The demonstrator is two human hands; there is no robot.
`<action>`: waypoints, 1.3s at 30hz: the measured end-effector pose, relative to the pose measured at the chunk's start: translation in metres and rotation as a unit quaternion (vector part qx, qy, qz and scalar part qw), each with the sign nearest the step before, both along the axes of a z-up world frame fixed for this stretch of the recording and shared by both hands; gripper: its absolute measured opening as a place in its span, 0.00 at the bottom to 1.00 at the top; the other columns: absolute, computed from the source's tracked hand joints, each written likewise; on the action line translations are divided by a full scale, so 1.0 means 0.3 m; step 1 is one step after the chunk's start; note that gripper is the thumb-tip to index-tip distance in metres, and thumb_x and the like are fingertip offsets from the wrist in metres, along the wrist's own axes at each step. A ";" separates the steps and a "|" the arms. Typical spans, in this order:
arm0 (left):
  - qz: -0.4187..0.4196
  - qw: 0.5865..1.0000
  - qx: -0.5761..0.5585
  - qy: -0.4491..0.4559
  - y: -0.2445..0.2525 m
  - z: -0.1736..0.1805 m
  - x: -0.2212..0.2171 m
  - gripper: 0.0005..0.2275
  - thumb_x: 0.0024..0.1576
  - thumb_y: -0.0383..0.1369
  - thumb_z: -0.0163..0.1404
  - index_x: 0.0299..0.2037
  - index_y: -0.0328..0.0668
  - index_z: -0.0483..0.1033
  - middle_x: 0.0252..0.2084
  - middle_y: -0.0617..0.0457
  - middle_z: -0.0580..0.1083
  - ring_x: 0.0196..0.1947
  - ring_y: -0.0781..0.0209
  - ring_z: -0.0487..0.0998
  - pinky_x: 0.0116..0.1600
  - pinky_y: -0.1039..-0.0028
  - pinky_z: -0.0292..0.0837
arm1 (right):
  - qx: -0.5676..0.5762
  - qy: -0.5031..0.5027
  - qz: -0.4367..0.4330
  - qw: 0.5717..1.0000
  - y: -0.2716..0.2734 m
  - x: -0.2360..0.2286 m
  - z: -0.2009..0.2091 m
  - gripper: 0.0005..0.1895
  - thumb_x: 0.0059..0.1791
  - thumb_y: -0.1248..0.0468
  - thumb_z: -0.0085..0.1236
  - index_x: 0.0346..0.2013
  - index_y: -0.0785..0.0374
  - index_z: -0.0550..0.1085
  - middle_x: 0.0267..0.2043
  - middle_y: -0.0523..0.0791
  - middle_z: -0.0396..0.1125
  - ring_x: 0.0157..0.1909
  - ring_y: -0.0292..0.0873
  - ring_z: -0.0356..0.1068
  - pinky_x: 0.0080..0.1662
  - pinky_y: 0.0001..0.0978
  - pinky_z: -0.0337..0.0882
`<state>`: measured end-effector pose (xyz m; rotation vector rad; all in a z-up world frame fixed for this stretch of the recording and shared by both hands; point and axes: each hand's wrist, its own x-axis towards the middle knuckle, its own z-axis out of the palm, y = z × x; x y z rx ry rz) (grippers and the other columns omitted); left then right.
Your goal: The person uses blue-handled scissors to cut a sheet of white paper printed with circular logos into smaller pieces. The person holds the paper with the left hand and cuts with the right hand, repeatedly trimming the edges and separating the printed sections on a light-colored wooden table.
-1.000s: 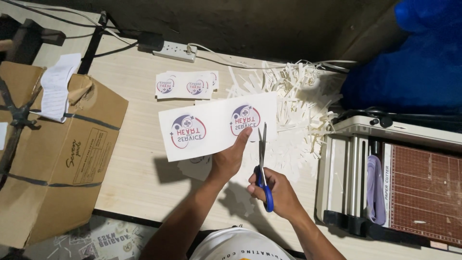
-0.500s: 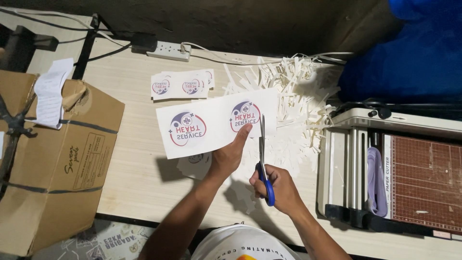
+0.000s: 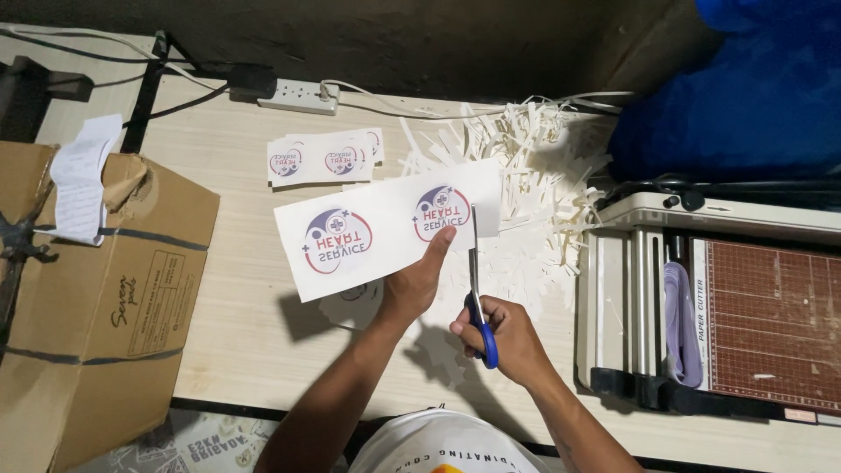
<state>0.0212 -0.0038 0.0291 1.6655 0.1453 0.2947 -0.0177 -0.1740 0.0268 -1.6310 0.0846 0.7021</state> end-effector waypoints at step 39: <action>-0.068 0.992 -0.033 0.097 0.024 -0.065 -0.009 0.16 0.61 0.41 0.54 0.48 0.34 0.78 0.40 0.46 0.80 0.42 0.58 0.81 0.47 0.69 0.78 | 0.008 -0.002 -0.045 0.999 0.009 0.052 -0.041 0.12 0.48 0.62 0.64 0.26 0.66 0.72 0.17 0.43 0.66 0.18 0.35 0.66 0.24 0.27 0.67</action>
